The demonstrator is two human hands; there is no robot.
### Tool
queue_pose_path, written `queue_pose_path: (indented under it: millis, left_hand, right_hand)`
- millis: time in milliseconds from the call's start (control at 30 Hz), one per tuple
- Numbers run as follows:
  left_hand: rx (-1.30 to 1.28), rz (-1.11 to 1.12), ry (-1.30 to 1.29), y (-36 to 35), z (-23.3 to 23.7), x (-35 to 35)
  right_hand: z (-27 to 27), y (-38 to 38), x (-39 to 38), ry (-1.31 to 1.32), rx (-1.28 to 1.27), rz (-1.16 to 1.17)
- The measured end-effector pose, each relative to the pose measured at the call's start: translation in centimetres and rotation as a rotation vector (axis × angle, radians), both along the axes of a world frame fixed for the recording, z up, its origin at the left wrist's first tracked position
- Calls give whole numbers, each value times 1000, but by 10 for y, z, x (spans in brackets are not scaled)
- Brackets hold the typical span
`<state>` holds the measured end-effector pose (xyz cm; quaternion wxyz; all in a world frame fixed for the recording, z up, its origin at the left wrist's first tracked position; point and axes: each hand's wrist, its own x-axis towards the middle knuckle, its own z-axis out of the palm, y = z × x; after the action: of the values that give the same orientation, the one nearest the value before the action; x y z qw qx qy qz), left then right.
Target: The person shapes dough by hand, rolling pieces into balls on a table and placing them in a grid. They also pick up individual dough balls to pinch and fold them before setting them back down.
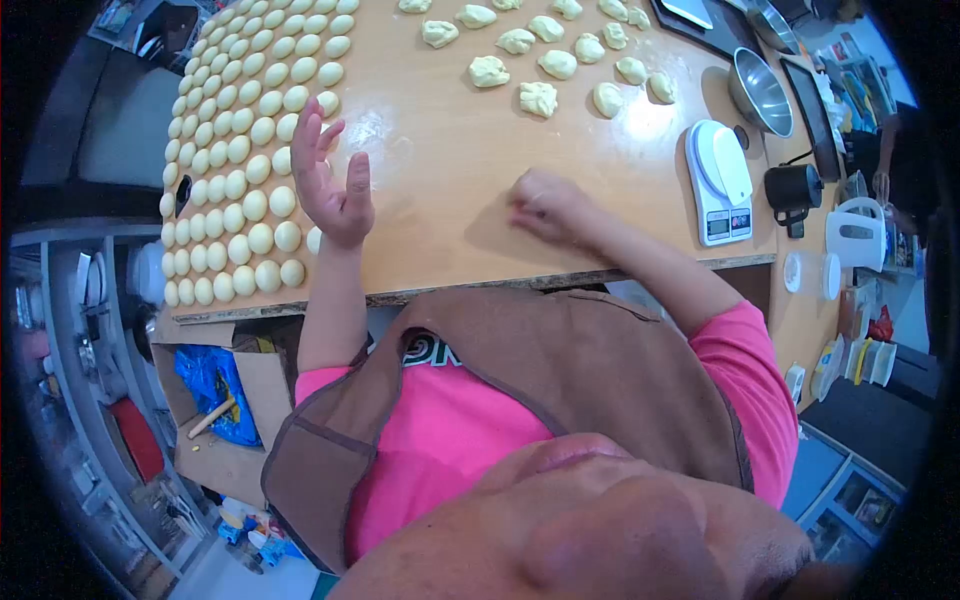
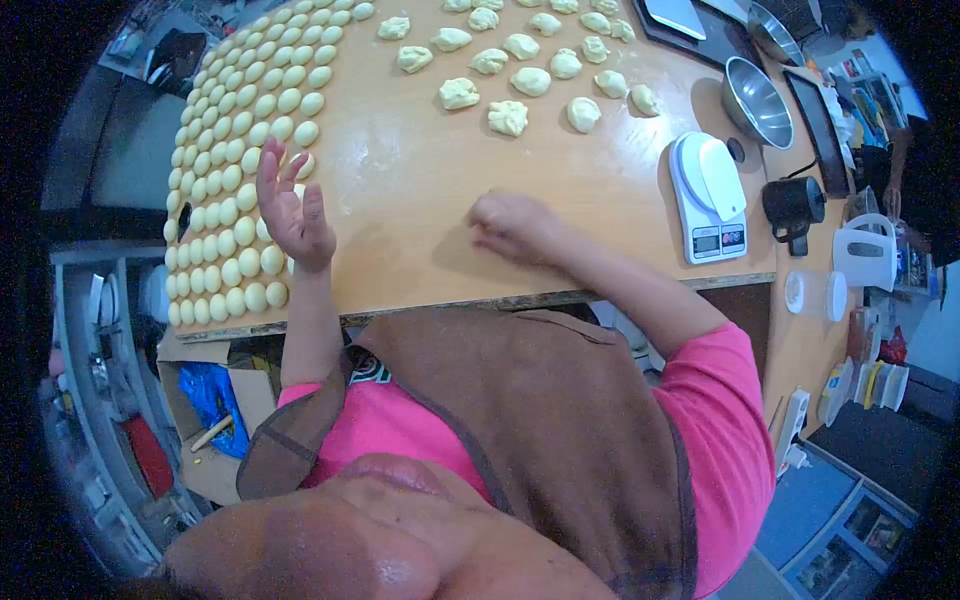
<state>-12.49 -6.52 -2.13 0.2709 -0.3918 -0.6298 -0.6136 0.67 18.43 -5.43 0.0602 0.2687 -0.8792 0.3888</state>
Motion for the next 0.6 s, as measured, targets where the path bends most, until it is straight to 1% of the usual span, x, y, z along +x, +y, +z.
queue_pose_path:
  millis: [67, 100, 167, 233, 300, 333, 400, 433, 500, 533, 600]
  left_hand:
    - [-18, -5, 40, 3, 0, 2]
    - [-24, -18, 32, 3, -2, 5]
    - [-147, -18, 110, 4, -6, 3]
    - [-128, -16, 117, 4, -5, 1]
    - [-22, 15, 19, 1, -3, 0]
    - [-16, 21, 20, 1, -2, -1]
    - [-9, 6, 45, 5, 0, 2]
    - [-13, -7, 37, 5, -3, 4]
    - [-153, -9, 95, 4, -6, 4]
    - [-153, -4, 102, 5, -5, 3]
    - [-106, 27, 68, 3, -3, 0]
  right_hand:
    - [6, 14, -9, -28, 155, -222]
    - [7, 8, -13, -37, 150, -234]
    - [12, -13, -37, -62, 9, -174]
    - [12, -26, -17, -75, 43, -86]
    - [5, -10, 2, -17, 67, -52]
    - [4, 0, -1, -16, 73, -46]
    - [4, 16, -8, 22, 136, -200]
    - [2, 11, -12, 13, 132, -213]
    - [6, -10, -33, 31, 30, -201]
    - [3, -19, -27, 14, 71, -167]
    - [8, -13, -1, -17, 81, -131]
